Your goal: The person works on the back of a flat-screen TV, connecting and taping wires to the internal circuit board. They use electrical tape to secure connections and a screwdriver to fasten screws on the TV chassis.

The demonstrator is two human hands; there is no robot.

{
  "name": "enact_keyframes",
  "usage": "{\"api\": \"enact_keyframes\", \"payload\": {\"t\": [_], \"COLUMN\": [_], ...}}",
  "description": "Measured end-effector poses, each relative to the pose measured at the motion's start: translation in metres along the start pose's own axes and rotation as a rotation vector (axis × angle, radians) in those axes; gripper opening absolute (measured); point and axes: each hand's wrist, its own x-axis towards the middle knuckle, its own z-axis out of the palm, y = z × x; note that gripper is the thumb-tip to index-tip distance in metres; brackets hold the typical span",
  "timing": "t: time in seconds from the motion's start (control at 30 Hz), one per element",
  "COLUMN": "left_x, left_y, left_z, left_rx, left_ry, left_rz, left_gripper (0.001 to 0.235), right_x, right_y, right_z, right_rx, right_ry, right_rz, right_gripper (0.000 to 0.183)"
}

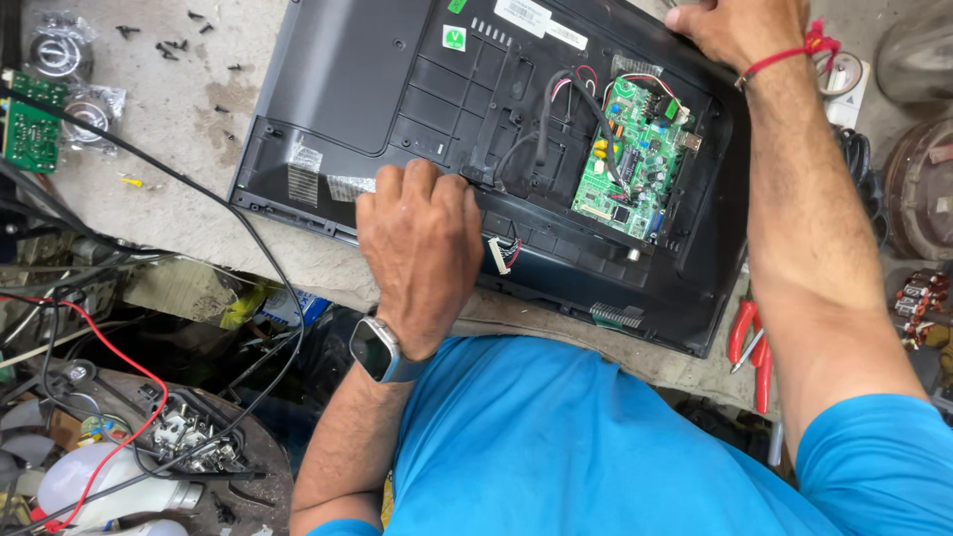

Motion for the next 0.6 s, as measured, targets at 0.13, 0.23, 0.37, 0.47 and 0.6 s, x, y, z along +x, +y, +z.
{"api": "enact_keyframes", "payload": {"t": [0.13, 0.23, 0.37, 0.47, 0.6], "left_x": [0.001, -0.003, -0.021, -0.03, -0.035], "left_y": [0.0, -0.009, -0.015, -0.016, -0.012], "left_z": [0.002, 0.001, -0.002, 0.0, 0.006], "left_rx": [0.059, -0.16, -0.725, -1.152, -1.43], "left_ry": [-0.02, 0.051, 0.089, 0.036, -0.08], "left_rz": [0.001, 0.027, -0.121, -0.195, -0.282], "left_gripper": [0.005, 0.007, 0.005, 0.013, 0.016], "right_x": [0.019, 0.016, -0.013, -0.069, -0.12], "right_y": [0.036, 0.027, -0.026, -0.085, -0.168], "right_z": [0.033, 0.021, -0.032, -0.072, -0.084], "right_rx": [0.035, -0.181, 0.377, 1.242, 1.344], "right_ry": [-0.191, -0.018, 0.112, 0.077, 0.113], "right_rz": [-0.02, -0.223, -0.111, -0.045, -0.211], "right_gripper": [0.02, 0.012, 0.013, 0.023, 0.032]}}
